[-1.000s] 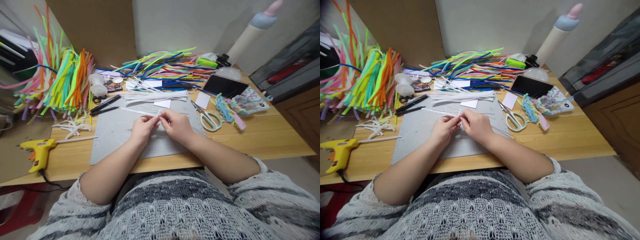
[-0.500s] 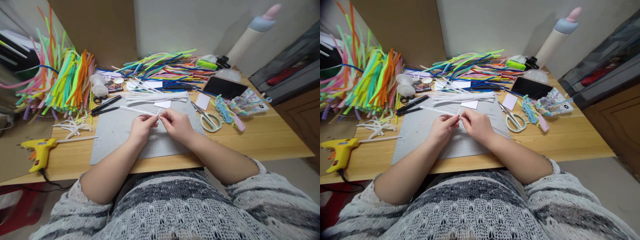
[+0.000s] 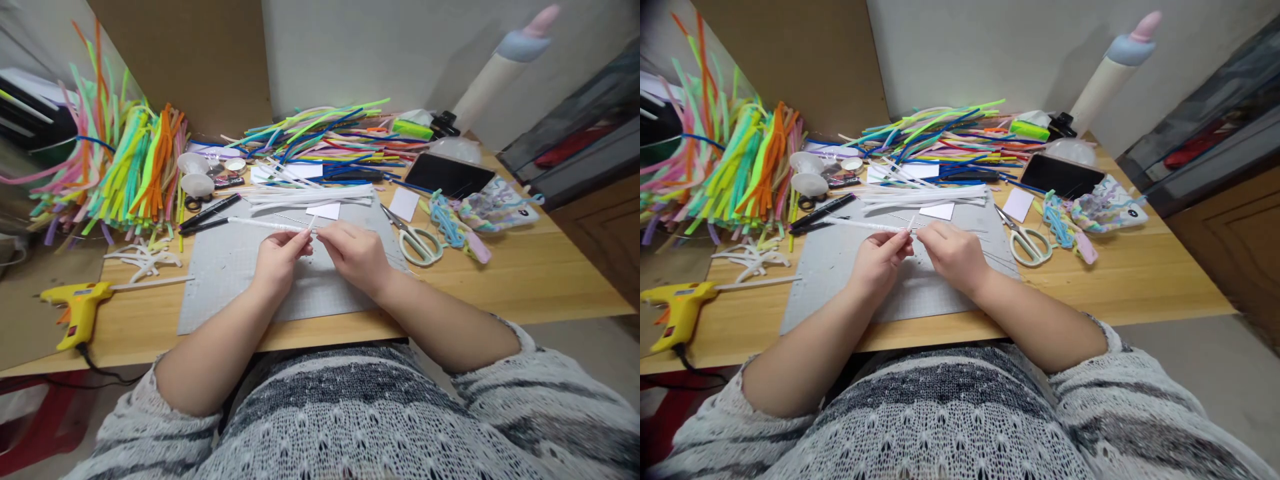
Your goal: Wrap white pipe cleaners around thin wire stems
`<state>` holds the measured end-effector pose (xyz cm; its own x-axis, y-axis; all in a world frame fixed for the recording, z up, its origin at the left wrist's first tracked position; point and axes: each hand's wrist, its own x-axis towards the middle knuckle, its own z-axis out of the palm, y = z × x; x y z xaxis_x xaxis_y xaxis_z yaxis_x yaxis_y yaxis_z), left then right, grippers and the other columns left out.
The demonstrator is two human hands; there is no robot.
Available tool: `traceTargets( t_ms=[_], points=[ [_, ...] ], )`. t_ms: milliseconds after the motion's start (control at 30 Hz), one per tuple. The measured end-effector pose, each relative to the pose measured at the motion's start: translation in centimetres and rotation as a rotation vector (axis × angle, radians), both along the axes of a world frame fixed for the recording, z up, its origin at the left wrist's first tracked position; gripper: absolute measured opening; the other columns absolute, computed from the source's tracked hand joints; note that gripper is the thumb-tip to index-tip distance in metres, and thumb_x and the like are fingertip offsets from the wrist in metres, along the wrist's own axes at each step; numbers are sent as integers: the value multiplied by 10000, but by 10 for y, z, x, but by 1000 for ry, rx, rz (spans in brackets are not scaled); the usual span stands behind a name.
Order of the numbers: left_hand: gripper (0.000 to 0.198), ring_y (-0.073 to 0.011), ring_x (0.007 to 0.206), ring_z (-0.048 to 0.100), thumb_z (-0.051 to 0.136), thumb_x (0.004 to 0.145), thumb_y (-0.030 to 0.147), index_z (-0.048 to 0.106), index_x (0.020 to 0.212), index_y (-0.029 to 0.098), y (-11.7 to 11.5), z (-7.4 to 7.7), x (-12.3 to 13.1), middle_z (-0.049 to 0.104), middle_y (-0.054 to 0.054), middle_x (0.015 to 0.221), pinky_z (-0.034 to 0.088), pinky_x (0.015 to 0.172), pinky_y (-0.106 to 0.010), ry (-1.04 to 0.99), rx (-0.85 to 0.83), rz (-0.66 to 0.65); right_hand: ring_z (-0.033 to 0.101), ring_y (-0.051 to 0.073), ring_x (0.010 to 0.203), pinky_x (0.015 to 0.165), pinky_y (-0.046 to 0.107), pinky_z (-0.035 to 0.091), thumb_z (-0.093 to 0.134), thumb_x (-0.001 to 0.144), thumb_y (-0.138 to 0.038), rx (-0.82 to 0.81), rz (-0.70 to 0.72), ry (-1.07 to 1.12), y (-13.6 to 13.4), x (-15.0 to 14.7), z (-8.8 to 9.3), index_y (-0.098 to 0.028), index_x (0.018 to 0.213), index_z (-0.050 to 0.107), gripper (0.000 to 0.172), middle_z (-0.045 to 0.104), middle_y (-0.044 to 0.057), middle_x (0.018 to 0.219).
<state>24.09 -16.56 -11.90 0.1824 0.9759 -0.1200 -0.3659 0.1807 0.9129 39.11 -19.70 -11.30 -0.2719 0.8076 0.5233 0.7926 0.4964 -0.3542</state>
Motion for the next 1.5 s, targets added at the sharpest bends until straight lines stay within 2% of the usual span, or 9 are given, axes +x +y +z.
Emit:
traceTargets(
  t_ms=[167, 300, 500, 800, 900, 1067, 1233, 1400, 1500],
  points=[
    [195, -75, 553, 550, 782, 581, 279, 684, 663, 132, -2, 3, 1, 623, -8, 593, 440, 588, -212, -63, -1, -37, 609, 183, 842, 731, 287, 412, 401, 902, -212, 86, -27, -67, -3, 5, 2, -207, 1077, 645, 300, 691, 70, 932],
    [191, -87, 561, 560, 782, 579, 270, 698, 693, 142, -3, 3, 0, 637, -12, 598, 446, 592, -221, -19, 31, -40, 614, 184, 828, 732, 293, 419, 427, 884, -216, 60, -32, -21, -6, 5, 4, -223, 1083, 656, 303, 697, 67, 900],
    [175, -83, 546, 551, 780, 567, 241, 699, 699, 159, -4, 3, 2, 636, 1, 598, 444, 588, -226, -10, 54, -54, 627, 150, 777, 713, 261, 442, 455, 877, -223, -60, 42, 276, -6, 0, 5, -211, 994, 676, 249, 702, 45, 868],
    [131, -74, 531, 474, 758, 568, 253, 708, 671, 190, -5, 4, 2, 617, 13, 605, 385, 521, -217, 94, 114, -7, 471, 90, 553, 537, 220, 360, 530, 815, -255, -461, 133, 613, 0, 3, 16, -170, 811, 659, 154, 546, -21, 600],
    [133, -66, 526, 453, 764, 558, 254, 714, 665, 194, -6, 6, 2, 637, 4, 653, 365, 510, -214, 64, 98, -36, 401, 66, 483, 475, 204, 310, 561, 776, -249, -631, 206, 778, 3, 4, 20, -153, 756, 630, 120, 476, -43, 527],
    [191, -74, 540, 452, 784, 531, 282, 712, 682, 190, -7, 8, 2, 639, -8, 679, 363, 528, -222, -12, 21, -146, 294, 36, 380, 365, 170, 152, 633, 682, -243, -1052, 274, 1086, 8, 8, 26, -138, 765, 602, 138, 448, -62, 452],
    [170, -72, 551, 458, 765, 584, 285, 712, 720, 199, -8, 8, 1, 639, -5, 685, 350, 536, -223, 3, 114, -197, 234, 25, 347, 339, 150, 89, 644, 658, -204, -1316, 331, 1181, 12, 14, 27, -142, 747, 573, 129, 427, -71, 420],
    [133, -87, 560, 474, 733, 633, 298, 713, 707, 189, -6, 6, -1, 653, -20, 719, 367, 548, -239, 106, 224, -167, 225, 29, 350, 331, 154, 99, 625, 681, -217, -1265, 341, 1151, 13, 13, 27, -143, 728, 562, 108, 408, -75, 420],
    [113, -88, 563, 483, 725, 644, 287, 702, 681, 183, -6, 5, -1, 659, -24, 744, 376, 543, -236, 130, 240, -137, 250, 40, 367, 347, 168, 147, 592, 720, -253, -1115, 322, 1046, 9, 10, 26, -150, 746, 565, 110, 406, -74, 443]
  ],
)
